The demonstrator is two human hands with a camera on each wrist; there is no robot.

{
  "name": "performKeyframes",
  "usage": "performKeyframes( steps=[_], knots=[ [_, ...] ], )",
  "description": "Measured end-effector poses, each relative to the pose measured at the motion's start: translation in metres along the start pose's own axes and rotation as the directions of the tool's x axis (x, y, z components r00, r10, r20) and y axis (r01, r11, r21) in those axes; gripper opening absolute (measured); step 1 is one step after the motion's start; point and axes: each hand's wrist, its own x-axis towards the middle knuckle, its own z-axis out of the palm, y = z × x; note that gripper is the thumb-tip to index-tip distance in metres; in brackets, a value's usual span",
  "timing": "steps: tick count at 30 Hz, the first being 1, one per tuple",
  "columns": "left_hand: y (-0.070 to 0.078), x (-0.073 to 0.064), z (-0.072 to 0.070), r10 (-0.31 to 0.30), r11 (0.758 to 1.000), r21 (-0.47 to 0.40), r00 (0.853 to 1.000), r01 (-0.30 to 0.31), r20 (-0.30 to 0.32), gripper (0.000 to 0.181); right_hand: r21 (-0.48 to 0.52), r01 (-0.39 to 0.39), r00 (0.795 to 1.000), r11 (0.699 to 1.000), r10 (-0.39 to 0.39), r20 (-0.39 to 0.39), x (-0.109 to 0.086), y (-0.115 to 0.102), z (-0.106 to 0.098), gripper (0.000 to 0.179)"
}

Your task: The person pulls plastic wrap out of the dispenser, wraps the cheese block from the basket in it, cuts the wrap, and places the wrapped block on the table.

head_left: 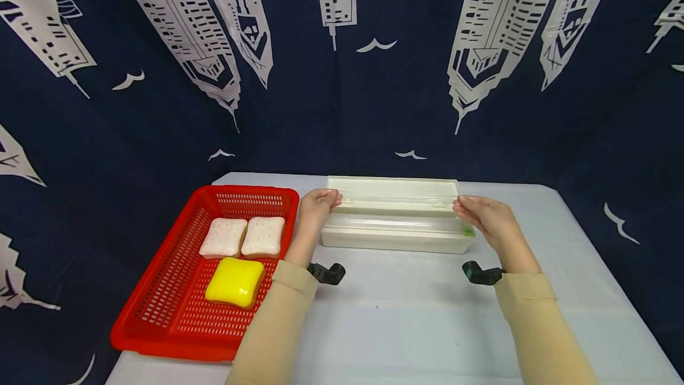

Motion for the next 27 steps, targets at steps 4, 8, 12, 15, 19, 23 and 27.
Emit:
performKeyframes(
  steps=[4,8,12,15,19,23,27],
  knots=[
    [0.009,0.003,0.0,0.042,0.999,-0.009,0.999,-0.042,0.005,0.023,0.018,0.035,0.999,0.999,-0.035,-0.031,-0.001,-0.007,0.001,0.026],
    [0.019,0.005,-0.001,0.068,0.997,-0.046,0.998,-0.067,0.011,0.023,-0.005,0.072,0.995,0.997,-0.072,-0.061,-0.002,-0.015,0.003,0.029],
    [0.03,0.006,-0.003,0.092,0.994,-0.066,0.996,-0.091,0.007,0.022,-0.012,0.1,0.99,0.995,-0.101,-0.101,-0.003,-0.025,0.006,0.03],
    [0.039,0.006,-0.004,0.11,0.992,-0.064,0.994,-0.11,0.008,0.022,0.002,0.128,0.985,0.992,-0.127,-0.119,-0.005,-0.032,0.008,0.032],
    [0.05,0.008,-0.006,0.145,0.988,-0.056,0.989,-0.145,0.011,0.022,-0.005,0.162,0.977,0.987,-0.161,-0.14,-0.007,-0.042,0.009,0.029],
    [0.059,0.009,-0.007,0.179,0.982,-0.063,0.984,-0.178,0.011,0.022,-0.011,0.183,0.968,0.983,-0.182,-0.173,-0.01,-0.051,0.012,0.032],
    [0.068,0.009,-0.008,0.21,0.975,-0.075,0.978,-0.209,0.005,0.022,-0.015,0.222,0.954,0.975,-0.22,-0.202,-0.011,-0.06,0.014,0.032]
  ],
)
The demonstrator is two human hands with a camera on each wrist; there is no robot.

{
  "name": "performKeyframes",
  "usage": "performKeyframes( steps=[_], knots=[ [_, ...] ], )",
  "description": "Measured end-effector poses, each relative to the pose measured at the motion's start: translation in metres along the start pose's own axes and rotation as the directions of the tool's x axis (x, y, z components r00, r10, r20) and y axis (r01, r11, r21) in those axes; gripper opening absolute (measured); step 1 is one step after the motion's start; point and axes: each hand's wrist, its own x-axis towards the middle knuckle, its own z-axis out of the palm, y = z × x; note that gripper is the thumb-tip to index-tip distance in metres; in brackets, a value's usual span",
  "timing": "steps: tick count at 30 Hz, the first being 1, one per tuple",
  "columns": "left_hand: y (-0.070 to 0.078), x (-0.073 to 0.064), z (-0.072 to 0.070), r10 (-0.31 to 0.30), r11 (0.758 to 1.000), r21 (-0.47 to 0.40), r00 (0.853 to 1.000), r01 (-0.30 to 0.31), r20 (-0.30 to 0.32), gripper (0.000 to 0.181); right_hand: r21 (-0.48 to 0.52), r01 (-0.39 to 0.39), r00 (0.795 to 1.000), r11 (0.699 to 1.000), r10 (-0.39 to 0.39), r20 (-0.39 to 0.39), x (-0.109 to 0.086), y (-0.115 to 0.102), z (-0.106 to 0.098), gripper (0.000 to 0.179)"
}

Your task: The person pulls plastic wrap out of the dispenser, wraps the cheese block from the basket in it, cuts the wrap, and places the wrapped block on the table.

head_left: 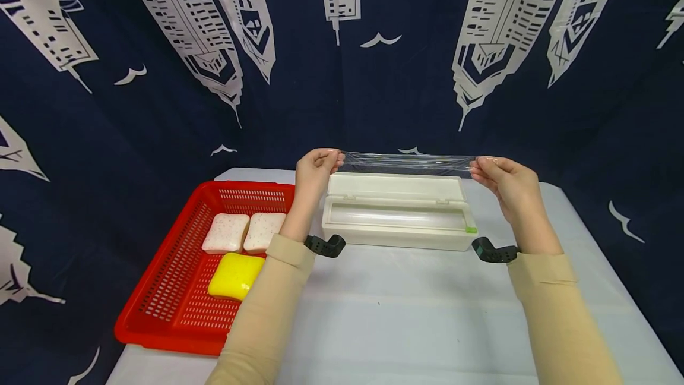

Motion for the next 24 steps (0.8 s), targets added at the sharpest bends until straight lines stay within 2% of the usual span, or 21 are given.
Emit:
performKeyframes(
  steps=[6,14,24],
  knots=[
    [0.014,0.0,-0.002,0.048,0.999,-0.01,0.999,-0.048,-0.004,0.022,0.107,0.055,0.998,0.993,-0.052,-0.026,-0.001,-0.013,0.001,0.023],
    [0.038,-0.002,-0.003,0.135,0.991,-0.002,0.991,-0.135,-0.004,0.022,0.18,0.126,0.992,0.976,-0.122,-0.033,-0.004,-0.033,0.0,0.017],
    [0.064,-0.002,-0.006,0.209,0.978,-0.013,0.978,-0.21,-0.01,0.023,0.24,0.202,0.979,0.949,-0.197,-0.044,-0.012,-0.055,0.0,0.022]
  ],
)
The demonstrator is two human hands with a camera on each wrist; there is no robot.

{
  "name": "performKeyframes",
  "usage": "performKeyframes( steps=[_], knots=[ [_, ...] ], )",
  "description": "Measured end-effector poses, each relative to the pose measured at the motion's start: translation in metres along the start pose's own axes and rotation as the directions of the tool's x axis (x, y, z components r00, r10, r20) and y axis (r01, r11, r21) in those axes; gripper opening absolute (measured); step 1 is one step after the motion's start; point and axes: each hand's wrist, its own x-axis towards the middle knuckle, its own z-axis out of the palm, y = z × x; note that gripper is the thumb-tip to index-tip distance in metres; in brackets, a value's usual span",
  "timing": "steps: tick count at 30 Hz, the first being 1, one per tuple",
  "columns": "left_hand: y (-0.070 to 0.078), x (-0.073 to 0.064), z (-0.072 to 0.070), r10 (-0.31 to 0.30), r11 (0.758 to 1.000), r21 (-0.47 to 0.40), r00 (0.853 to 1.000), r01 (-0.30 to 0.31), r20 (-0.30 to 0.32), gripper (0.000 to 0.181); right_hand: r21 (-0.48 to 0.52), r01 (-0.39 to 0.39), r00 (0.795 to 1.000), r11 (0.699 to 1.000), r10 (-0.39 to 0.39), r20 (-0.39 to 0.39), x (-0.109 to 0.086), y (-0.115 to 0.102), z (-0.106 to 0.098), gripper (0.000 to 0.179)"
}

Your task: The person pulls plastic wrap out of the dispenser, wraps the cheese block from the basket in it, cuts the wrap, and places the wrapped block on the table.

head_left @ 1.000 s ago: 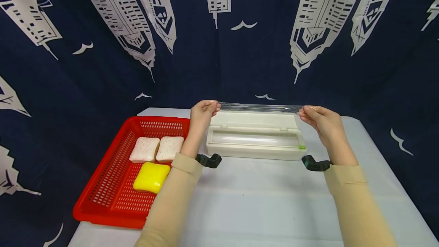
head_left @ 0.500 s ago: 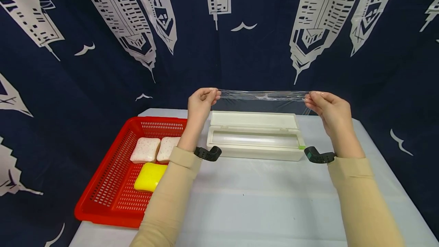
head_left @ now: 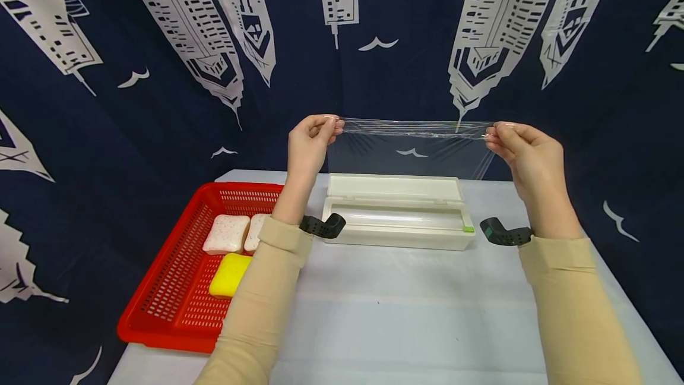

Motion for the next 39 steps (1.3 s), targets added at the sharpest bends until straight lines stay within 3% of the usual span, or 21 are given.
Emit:
performKeyframes(
  steps=[16,21,26,30,33,36,39],
  knots=[
    [0.017,-0.009,-0.01,0.113,0.994,-0.006,0.993,-0.113,-0.017,0.024,0.128,0.03,0.999,0.991,-0.035,0.033,-0.016,-0.021,0.004,0.03],
    [0.014,-0.025,-0.016,0.154,0.988,0.022,0.988,-0.154,-0.005,0.021,0.106,-0.013,0.999,0.994,0.008,0.044,-0.03,-0.019,-0.003,0.031],
    [0.009,-0.054,-0.027,0.186,0.982,0.04,0.983,-0.186,0.014,0.017,0.173,-0.029,0.995,0.984,0.011,0.101,-0.052,-0.012,-0.014,0.016],
    [0.0,-0.083,-0.035,0.116,0.991,0.064,0.993,-0.118,0.038,0.015,0.185,-0.063,0.979,0.981,0.025,0.201,-0.077,0.003,-0.028,0.007],
    [-0.011,-0.107,-0.041,0.016,0.993,0.115,0.997,-0.024,0.071,0.015,0.146,-0.097,0.967,0.984,0.059,0.247,-0.097,0.019,-0.04,0.013],
    [-0.025,-0.13,-0.048,-0.082,0.982,0.181,0.991,0.062,0.108,0.015,0.069,-0.138,0.962,0.988,0.117,0.248,-0.118,0.039,-0.051,0.016],
    [-0.04,-0.151,-0.054,-0.138,0.966,0.239,0.979,0.099,0.152,0.014,-0.041,-0.197,0.958,0.98,0.201,0.204,-0.139,0.059,-0.061,0.016]
  ],
)
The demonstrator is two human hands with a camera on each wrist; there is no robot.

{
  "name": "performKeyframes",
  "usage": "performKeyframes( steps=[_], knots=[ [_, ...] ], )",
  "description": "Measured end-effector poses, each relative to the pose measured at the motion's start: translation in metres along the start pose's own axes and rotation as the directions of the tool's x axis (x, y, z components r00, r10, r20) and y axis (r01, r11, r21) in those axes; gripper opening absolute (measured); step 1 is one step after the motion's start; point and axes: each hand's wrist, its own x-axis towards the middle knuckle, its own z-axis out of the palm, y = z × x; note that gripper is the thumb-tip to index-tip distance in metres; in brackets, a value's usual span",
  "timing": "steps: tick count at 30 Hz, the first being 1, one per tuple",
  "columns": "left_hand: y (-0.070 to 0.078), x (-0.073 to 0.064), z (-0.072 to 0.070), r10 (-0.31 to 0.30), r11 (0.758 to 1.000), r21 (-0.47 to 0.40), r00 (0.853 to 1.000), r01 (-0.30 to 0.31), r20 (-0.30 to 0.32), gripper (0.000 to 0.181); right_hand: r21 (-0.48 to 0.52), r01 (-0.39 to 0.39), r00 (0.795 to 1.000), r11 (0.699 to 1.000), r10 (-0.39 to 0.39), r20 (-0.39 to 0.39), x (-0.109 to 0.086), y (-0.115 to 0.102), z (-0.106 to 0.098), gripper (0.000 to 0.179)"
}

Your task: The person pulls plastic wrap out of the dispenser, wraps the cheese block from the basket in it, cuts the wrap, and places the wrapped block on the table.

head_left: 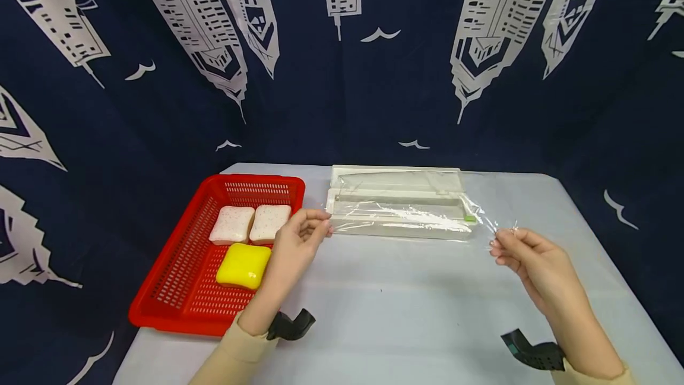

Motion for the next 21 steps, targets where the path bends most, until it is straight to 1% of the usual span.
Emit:
performKeyframes(
  steps=[2,3,4,6,7,8,10,12,14,15,16,18,19,21],
  knots=[
    [-0.013,-0.013,0.0,-0.031,0.999,0.02,0.998,0.03,0.048,0.012,-0.068,-0.074,0.997,0.995,0.071,-0.037,-0.012,0.016,-0.003,0.015],
    [-0.019,-0.02,0.0,-0.046,0.999,0.032,0.996,0.044,0.075,0.011,-0.099,-0.12,0.992,0.988,0.115,-0.059,-0.018,0.024,-0.005,0.014],
    [-0.025,-0.027,-0.001,-0.062,0.997,0.052,0.993,0.057,0.104,0.01,-0.135,-0.169,0.984,0.976,0.159,-0.082,-0.024,0.031,-0.006,0.012],
    [-0.034,-0.042,-0.003,-0.1,0.992,0.091,0.979,0.085,0.177,0.009,-0.197,-0.258,0.964,0.946,0.238,-0.123,-0.037,0.043,-0.009,0.012],
    [-0.038,-0.05,-0.005,-0.123,0.989,0.111,0.97,0.101,0.21,0.009,-0.226,-0.308,0.949,0.924,0.281,-0.142,-0.043,0.048,-0.011,0.013],
    [-0.042,-0.058,-0.007,-0.143,0.985,0.13,0.96,0.114,0.242,0.009,-0.257,-0.361,0.931,0.897,0.329,-0.161,-0.049,0.053,-0.012,0.017],
    [-0.05,-0.072,-0.01,-0.165,0.98,0.155,0.94,0.122,0.299,0.01,-0.339,-0.453,0.891,0.825,0.404,-0.207,-0.059,0.061,-0.012,0.032],
    [-0.059,-0.084,-0.012,-0.194,0.977,0.147,0.919,0.152,0.342,0.011,-0.398,-0.51,0.86,0.762,0.453,-0.234,-0.067,0.069,-0.013,0.041],
    [-0.066,-0.093,-0.013,-0.222,0.974,0.127,0.896,0.187,0.385,0.012,-0.443,-0.55,0.834,0.708,0.49,-0.253,-0.073,0.077,-0.013,0.045],
    [-0.069,-0.097,-0.013,-0.234,0.972,0.116,0.884,0.204,0.404,0.013,-0.457,-0.559,0.828,0.692,0.499,-0.257,-0.075,0.081,-0.013,0.044],
    [-0.072,-0.101,-0.013,-0.25,0.968,0.111,0.872,0.225,0.42,0.013,-0.47,-0.553,0.83,0.688,0.5,-0.245,-0.077,0.085,-0.015,0.04],
    [-0.076,-0.106,-0.014,-0.27,0.963,0.107,0.85,0.248,0.452,0.014,-0.484,-0.554,0.828,0.677,0.509,-0.236,-0.081,0.093,-0.018,0.034],
    [-0.078,-0.108,-0.014,-0.275,0.961,0.116,0.84,0.251,0.467,0.013,-0.491,-0.554,0.826,0.672,0.518,-0.223,-0.084,0.098,-0.02,0.033],
    [-0.084,-0.112,-0.013,-0.29,0.957,0.137,0.823,0.256,0.489,0.011,-0.492,-0.554,0.822,0.671,0.535,-0.195,-0.088,0.107,-0.025,0.031]
  ],
)
